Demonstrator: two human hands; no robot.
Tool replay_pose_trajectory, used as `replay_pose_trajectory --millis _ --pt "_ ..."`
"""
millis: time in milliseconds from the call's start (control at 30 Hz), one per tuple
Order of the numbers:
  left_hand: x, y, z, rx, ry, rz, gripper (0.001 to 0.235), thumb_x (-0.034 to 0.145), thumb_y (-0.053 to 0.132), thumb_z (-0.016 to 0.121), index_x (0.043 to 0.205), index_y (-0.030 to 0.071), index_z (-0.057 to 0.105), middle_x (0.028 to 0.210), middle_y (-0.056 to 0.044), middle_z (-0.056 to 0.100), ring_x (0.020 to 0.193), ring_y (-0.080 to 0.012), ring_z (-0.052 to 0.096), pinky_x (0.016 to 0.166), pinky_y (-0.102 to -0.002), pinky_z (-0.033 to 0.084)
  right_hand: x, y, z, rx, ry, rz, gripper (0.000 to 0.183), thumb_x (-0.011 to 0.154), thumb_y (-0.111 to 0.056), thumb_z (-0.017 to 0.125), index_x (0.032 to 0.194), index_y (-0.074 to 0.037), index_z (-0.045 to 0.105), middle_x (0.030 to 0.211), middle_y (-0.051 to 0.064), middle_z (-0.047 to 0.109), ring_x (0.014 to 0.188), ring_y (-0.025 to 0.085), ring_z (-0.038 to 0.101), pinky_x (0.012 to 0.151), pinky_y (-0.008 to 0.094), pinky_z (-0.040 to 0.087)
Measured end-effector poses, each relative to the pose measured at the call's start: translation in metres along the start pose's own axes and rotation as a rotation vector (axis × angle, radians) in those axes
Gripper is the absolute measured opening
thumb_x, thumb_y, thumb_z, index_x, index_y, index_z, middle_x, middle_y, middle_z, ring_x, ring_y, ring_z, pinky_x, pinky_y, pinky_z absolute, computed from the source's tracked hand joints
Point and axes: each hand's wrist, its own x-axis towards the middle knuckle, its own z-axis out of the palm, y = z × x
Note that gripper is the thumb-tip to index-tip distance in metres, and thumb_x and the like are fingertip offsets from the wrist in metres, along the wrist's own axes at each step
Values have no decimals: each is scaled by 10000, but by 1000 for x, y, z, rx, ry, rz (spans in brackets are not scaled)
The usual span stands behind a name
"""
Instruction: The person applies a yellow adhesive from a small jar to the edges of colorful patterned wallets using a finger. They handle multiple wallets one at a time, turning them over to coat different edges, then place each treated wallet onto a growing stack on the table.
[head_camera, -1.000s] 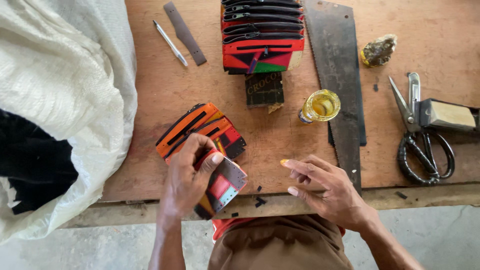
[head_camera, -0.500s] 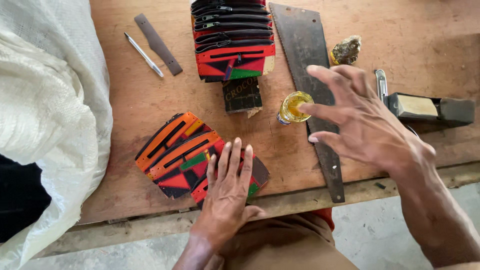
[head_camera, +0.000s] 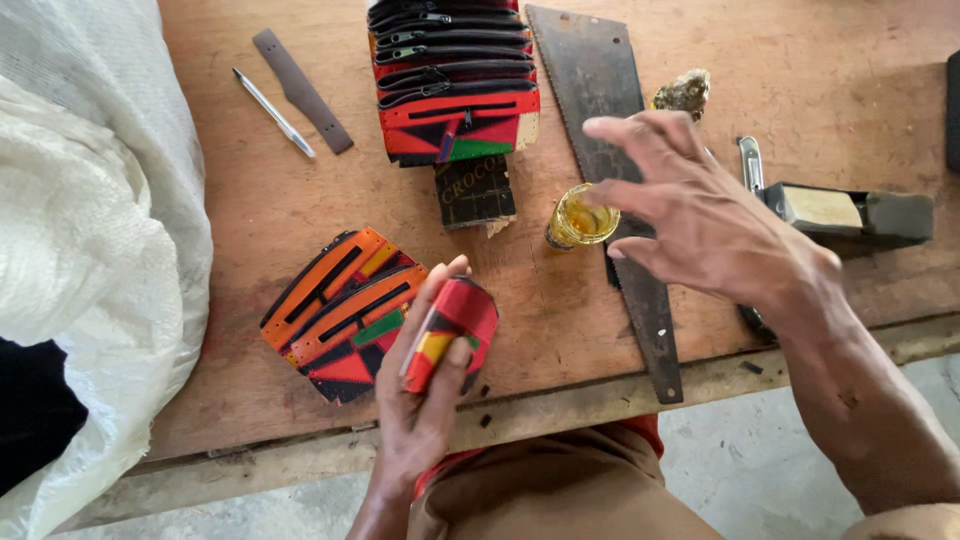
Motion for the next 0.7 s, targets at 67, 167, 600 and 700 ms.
replay_pose_trajectory --millis 67,167,600,700 --pt "6 -7 5 235 -22 118 571 993 30 640 1524 -5 430 1522 -170 568 1407 -253 563 1181 -367 432 -13 6 4 33 91 -23 468 676 -223 829 1106 -83 708 1526 132 356 1394 349 293 1148 491 359" --pt "11 -11 11 366 -36 153 486 1000 30 667 1464 23 523 1473 -164 614 1365 -266 621 1150 -369 471 -29 11 0 -20 120 -80 378 698 -282 838 988 -81 702 1500 137 393 1392 335 317 1152 510 372" --pt "18 -4 25 495 -133 399 626 922 -59 616 1521 25 455 1557 -221 503 1481 -404 496 1248 -462 413 -86 -41 28 619 246 -119 692 780 -363 784 1384 -99 573 1198 61 635 1033 165 656 860 321 608" --pt "16 -3 25 461 -151 380 578 975 -23 602 1529 10 441 1571 -236 492 1501 -411 480 1258 -466 400 -80 -42 41 723 155 -144 761 822 -308 819 1480 -94 503 1294 102 618 1209 251 632 1000 398 547"
